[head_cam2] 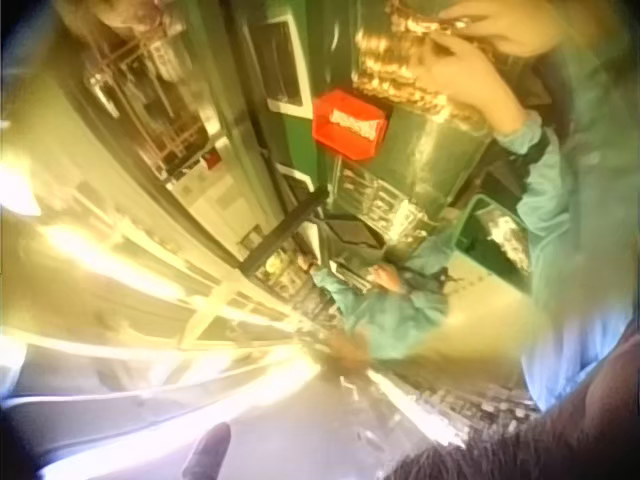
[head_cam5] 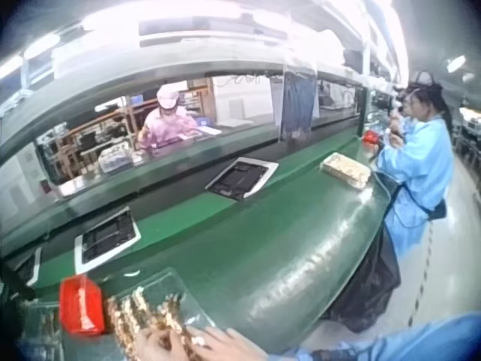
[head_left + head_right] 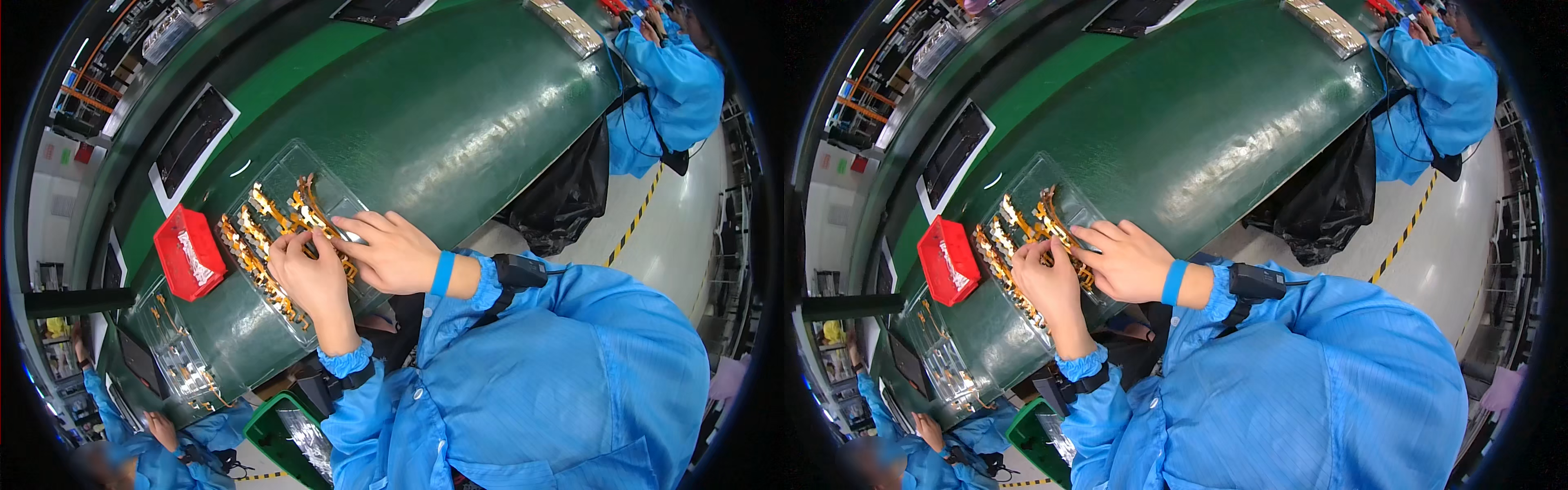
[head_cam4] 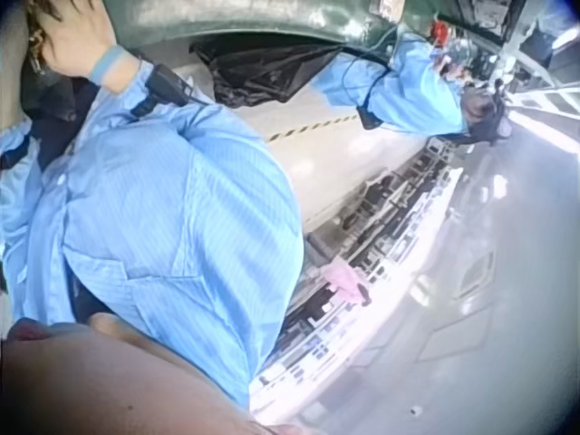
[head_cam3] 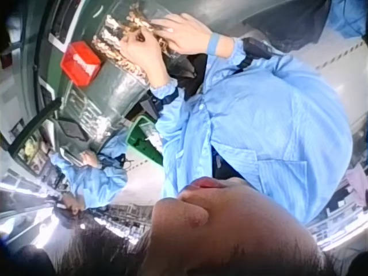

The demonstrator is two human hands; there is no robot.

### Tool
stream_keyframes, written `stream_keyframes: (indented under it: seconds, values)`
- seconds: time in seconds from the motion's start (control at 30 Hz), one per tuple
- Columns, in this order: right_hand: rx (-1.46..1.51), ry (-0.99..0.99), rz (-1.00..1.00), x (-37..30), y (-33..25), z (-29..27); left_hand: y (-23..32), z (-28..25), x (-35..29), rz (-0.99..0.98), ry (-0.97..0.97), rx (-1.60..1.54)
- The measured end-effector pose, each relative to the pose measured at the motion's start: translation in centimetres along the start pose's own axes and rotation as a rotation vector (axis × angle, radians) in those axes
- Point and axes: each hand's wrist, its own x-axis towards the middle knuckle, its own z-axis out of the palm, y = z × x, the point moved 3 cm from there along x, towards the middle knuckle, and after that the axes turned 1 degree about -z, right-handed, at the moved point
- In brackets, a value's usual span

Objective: The person is manually assembling small electronic components on an assembly line.

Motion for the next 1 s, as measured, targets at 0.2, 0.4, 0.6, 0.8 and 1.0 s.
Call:
stream_keyframes:
  seconds: [0.2, 0.4, 0.6, 0.8, 1.0]
  values:
    - [0.024, -0.003, -0.007, -0.2, 0.1, 0.1, -0.5, 0.8, -0.1, -0.063, -0.025, 0.015]
    - [0.067, 0.020, 0.020, 0.0, 0.2, 0.0, -0.7, 0.1, -0.2, -0.018, 0.090, -0.189]
    - [0.032, 0.000, 0.010, 0.1, 0.1, -0.3, -2.0, -1.6, -1.0, -0.380, -0.107, -0.998]
    - [-0.025, 0.067, -0.025, -0.1, 0.1, -0.2, -0.4, -4.7, -1.1, -0.422, -0.148, -1.254]
    - [0.248, 0.133, 0.010, 0.3, 0.3, -0.3, -0.7, -8.0, -2.2, -0.406, -0.179, -1.352]
